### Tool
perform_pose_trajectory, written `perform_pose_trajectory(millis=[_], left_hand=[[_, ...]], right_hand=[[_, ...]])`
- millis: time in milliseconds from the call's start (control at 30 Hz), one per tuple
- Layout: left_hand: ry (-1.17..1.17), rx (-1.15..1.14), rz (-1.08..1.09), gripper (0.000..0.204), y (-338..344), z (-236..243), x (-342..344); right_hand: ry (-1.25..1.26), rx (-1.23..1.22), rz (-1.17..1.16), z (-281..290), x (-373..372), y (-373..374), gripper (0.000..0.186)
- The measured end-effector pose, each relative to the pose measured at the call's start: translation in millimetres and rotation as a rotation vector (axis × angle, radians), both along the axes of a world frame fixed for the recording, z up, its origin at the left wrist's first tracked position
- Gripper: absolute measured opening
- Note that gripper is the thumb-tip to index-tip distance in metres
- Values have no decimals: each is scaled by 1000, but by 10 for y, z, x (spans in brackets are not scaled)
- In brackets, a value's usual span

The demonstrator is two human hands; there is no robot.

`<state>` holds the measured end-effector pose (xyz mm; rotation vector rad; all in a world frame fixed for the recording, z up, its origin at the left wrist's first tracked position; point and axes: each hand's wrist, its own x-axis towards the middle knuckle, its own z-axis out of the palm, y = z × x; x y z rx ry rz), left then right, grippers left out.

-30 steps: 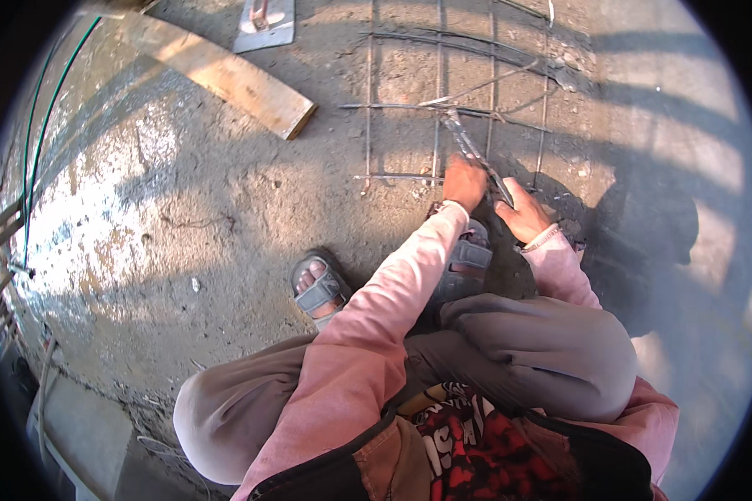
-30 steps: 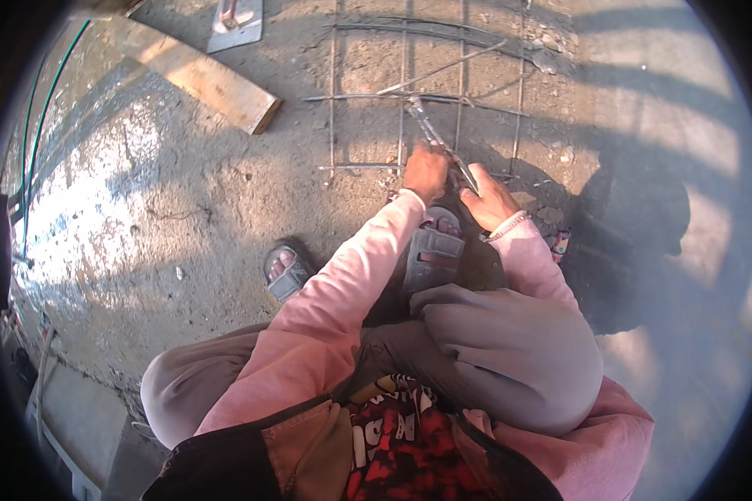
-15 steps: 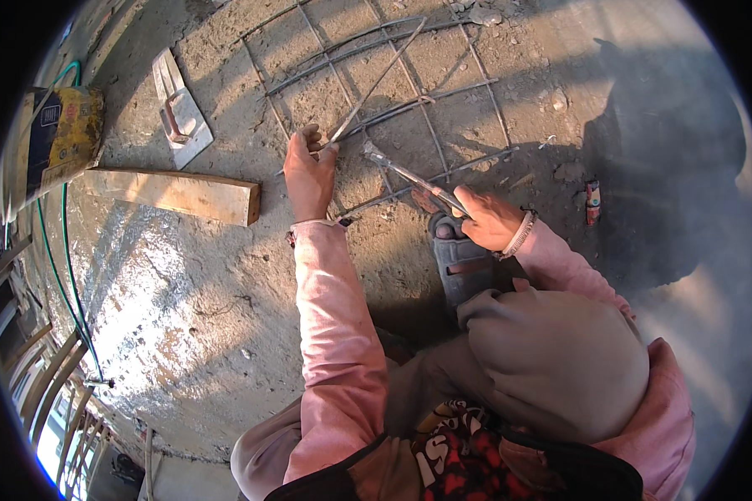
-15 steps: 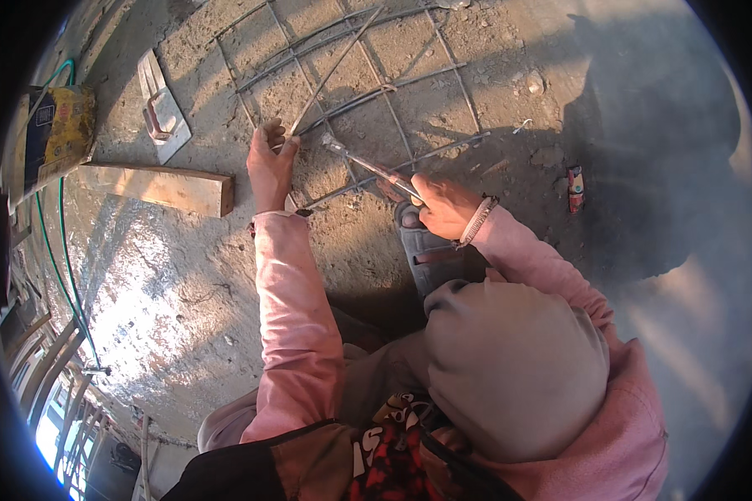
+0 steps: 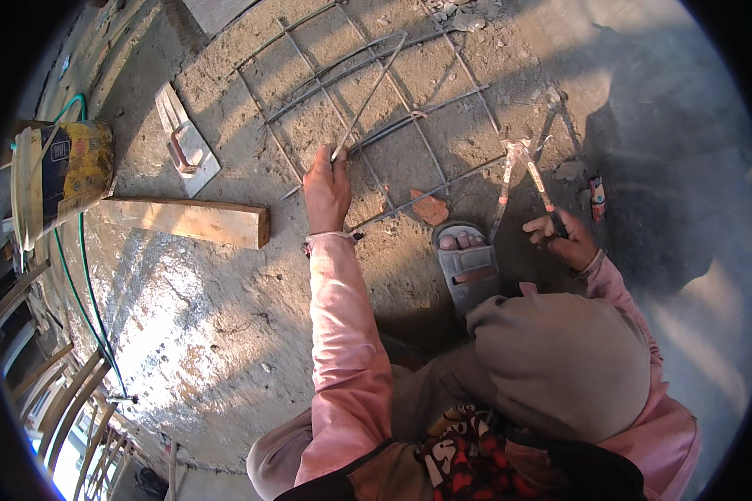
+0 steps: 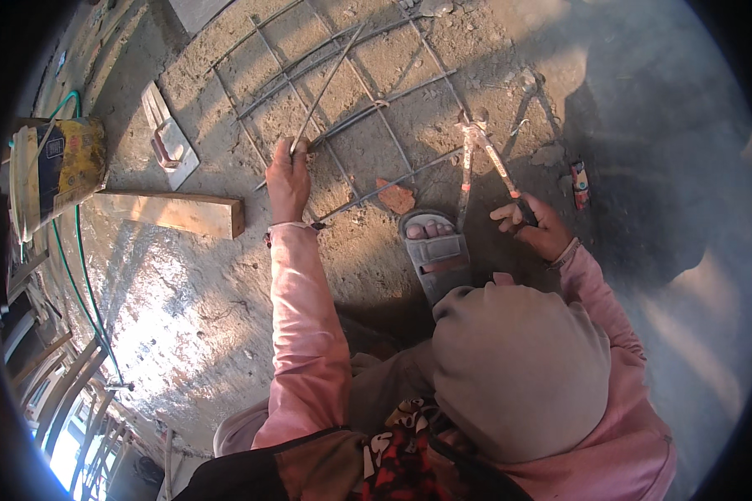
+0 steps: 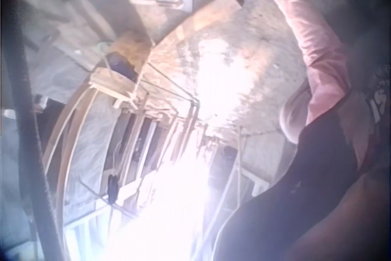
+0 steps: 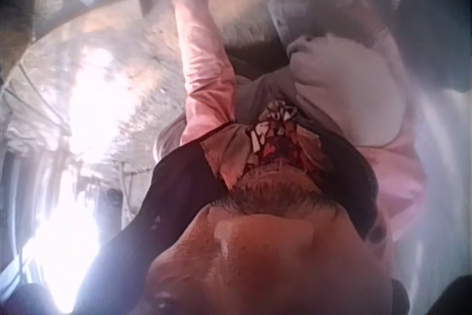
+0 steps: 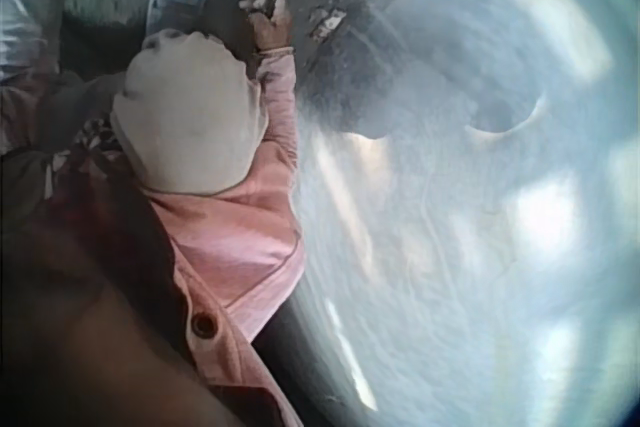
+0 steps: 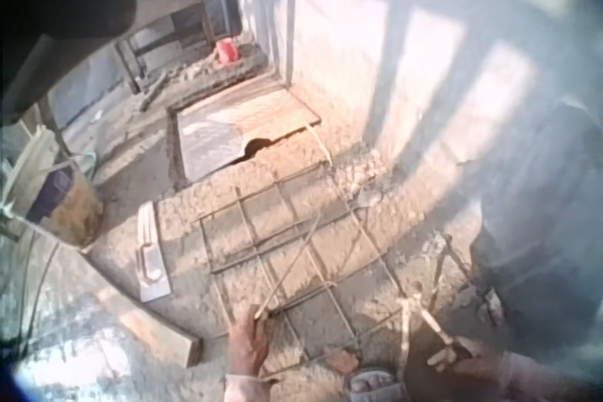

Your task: The person prepares a rebar mesh for a construction task by hand, using a small piece of wire and pliers to secure intersections of the metal grid.

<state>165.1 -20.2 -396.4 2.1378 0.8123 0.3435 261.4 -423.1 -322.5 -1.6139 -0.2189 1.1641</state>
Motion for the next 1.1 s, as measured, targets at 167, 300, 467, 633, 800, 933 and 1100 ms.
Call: perform_pose_trajectory(millis=[167, 300, 467, 633, 800, 933, 1100], left_hand=[[23, 116, -206, 36, 47, 406, 318], [137, -181, -240, 41, 128, 506, 691], [-12, -186, -188, 37, 61, 393, 709], [-69, 10, -153, 36, 96, 306, 633], [128, -272, -266, 34, 127, 367, 770], [219, -293, -451, 34, 479, 594, 545], [546, 145, -583, 35, 1056, 1178, -44]], right_hand=[[99, -26, -260, -178, -22, -571, 26], [37, -176, -322, -513, -79, -903, 23], [-165, -313, -345, -943, -267, -1192, 17], [-979, -588, -230, -936, -291, -845, 18], [-886, -502, -125, -447, 233, -261, 23], [-475, -184, 13, -103, 364, 894, 18], [-614, 81, 121, -257, 490, 1934, 26]])
